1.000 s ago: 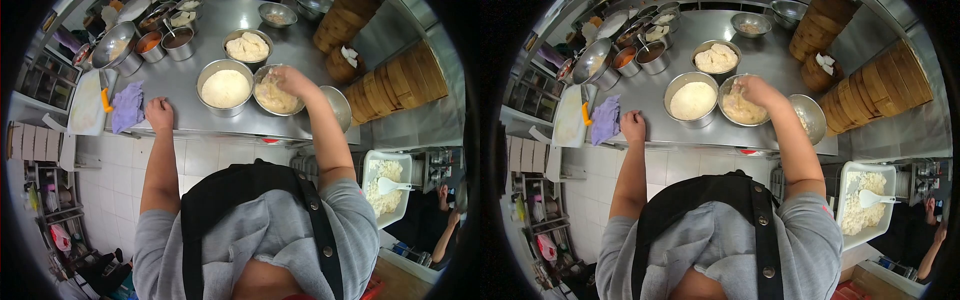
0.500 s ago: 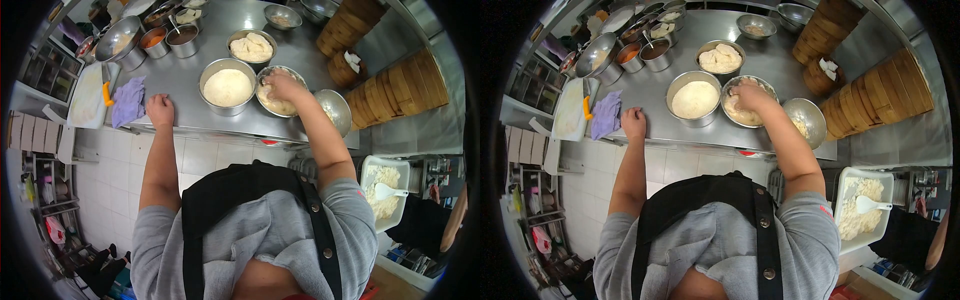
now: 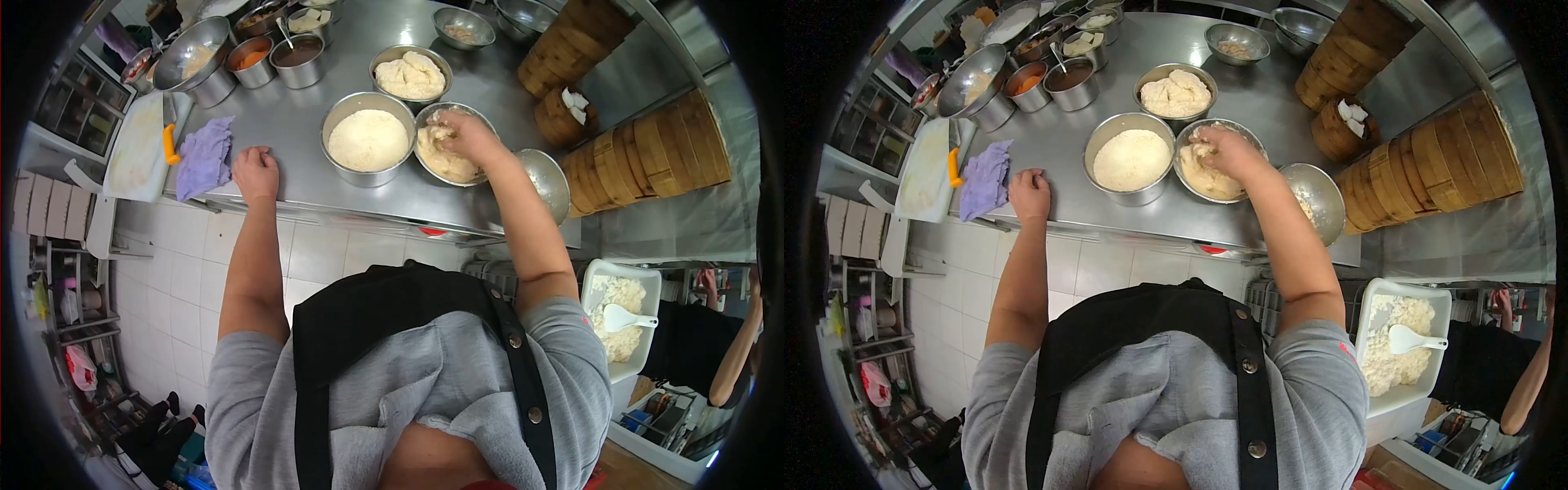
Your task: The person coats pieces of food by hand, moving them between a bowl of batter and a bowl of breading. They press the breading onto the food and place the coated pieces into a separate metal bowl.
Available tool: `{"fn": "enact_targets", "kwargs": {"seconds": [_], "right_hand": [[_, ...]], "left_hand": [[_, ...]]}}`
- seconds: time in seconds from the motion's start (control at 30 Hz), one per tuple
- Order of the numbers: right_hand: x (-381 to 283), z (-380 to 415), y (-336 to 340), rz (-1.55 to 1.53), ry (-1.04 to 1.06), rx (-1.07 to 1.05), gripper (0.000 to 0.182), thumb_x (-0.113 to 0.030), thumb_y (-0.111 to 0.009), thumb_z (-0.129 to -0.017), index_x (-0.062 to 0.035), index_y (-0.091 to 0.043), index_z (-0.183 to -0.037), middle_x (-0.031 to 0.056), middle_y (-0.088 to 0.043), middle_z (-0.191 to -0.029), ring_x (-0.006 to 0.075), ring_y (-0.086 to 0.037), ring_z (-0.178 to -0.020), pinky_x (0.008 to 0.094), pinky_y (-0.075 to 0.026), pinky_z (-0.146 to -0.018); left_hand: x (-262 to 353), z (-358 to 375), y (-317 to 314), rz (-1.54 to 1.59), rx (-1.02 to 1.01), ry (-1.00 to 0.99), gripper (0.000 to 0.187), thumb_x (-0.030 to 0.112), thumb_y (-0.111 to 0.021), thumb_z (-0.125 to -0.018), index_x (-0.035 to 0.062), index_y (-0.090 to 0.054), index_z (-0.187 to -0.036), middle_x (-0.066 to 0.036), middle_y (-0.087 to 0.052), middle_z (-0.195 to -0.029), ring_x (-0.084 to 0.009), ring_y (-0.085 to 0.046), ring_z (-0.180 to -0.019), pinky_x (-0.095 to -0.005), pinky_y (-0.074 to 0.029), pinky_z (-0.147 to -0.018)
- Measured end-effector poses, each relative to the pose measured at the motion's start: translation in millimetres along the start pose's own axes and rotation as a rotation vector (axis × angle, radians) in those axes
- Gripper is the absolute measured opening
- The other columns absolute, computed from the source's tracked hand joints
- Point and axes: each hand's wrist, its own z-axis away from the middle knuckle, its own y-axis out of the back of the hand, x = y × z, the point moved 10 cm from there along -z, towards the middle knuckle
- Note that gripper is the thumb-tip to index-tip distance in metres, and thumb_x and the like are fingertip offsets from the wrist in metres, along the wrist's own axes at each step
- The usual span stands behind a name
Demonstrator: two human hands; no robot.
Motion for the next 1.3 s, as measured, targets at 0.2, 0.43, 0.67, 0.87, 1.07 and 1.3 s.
{"fn": "enact_targets", "kwargs": {"seconds": [0.2,0.43,0.67,0.87,1.07,1.3], "right_hand": [[-6.6,-2.8,16.5,0.201,-0.056,0.063,0.036,-0.010,-0.071,-0.072,-0.0080,-0.063,-0.107,0.0169,-0.063,-0.105,0.0338,-0.059,-0.102,0.0410,-0.047,-0.090],[-33.1,9.3,50.6,0.224,-0.061,0.105,0.034,-0.013,-0.069,-0.072,-0.0064,-0.063,-0.105,0.0170,-0.063,-0.104,0.0334,-0.059,-0.098,0.0399,-0.047,-0.087],[-45.8,15.9,58.0,0.128,-0.088,-0.071,0.033,-0.012,-0.066,-0.072,-0.0008,-0.060,-0.103,0.0159,-0.065,-0.097,0.0302,-0.061,-0.088,0.0355,-0.048,-0.080],[10.2,-27.8,-6.6,0.305,-0.176,-0.223,0.035,-0.014,-0.075,-0.072,-0.0013,-0.059,-0.100,0.0151,-0.065,-0.099,0.0274,-0.061,-0.090,0.0366,-0.048,-0.079],[25.1,-28.6,15.2,0.092,-0.215,0.057,0.027,-0.014,-0.074,-0.073,-0.0040,-0.061,-0.095,0.0166,-0.064,-0.099,0.0314,-0.062,-0.095,0.0404,-0.049,-0.077],[-3.1,9.7,-14.9,0.295,-0.200,-0.132,0.019,-0.018,-0.064,-0.080,-0.0046,-0.069,-0.092,0.0196,-0.066,-0.095,0.0355,-0.063,-0.090,0.0415,-0.049,-0.082]], "left_hand": [[3.2,0.5,4.0,0.004,0.013,-0.014,0.012,0.013,-0.060,-0.078,0.0141,-0.067,-0.088,-0.007,-0.062,-0.099,-0.0307,-0.055,-0.097,-0.0427,-0.043,-0.086],[-0.4,0.0,0.1,0.006,-0.007,0.009,0.012,0.014,-0.059,-0.079,0.0144,-0.067,-0.088,-0.006,-0.061,-0.102,-0.0299,-0.054,-0.100,-0.0422,-0.041,-0.089],[1.3,-0.9,1.8,0.007,-0.029,0.031,0.013,0.014,-0.059,-0.079,0.0148,-0.067,-0.089,-0.006,-0.062,-0.103,-0.0297,-0.054,-0.101,-0.0422,-0.041,-0.090],[-0.7,-0.5,0.9,0.014,-0.024,0.036,0.012,0.014,-0.059,-0.079,0.0148,-0.067,-0.088,-0.006,-0.061,-0.102,-0.0296,-0.054,-0.100,-0.0417,-0.041,-0.089],[0.4,-0.1,2.5,0.009,-0.013,0.029,0.012,0.014,-0.059,-0.079,0.0142,-0.067,-0.087,-0.006,-0.061,-0.102,-0.0290,-0.054,-0.100,-0.0415,-0.041,-0.090],[0.5,-1.8,2.3,0.010,-0.037,0.048,0.011,0.015,-0.059,-0.080,0.0141,-0.067,-0.087,-0.006,-0.061,-0.102,-0.0284,-0.054,-0.101,-0.0413,-0.040,-0.091]]}}
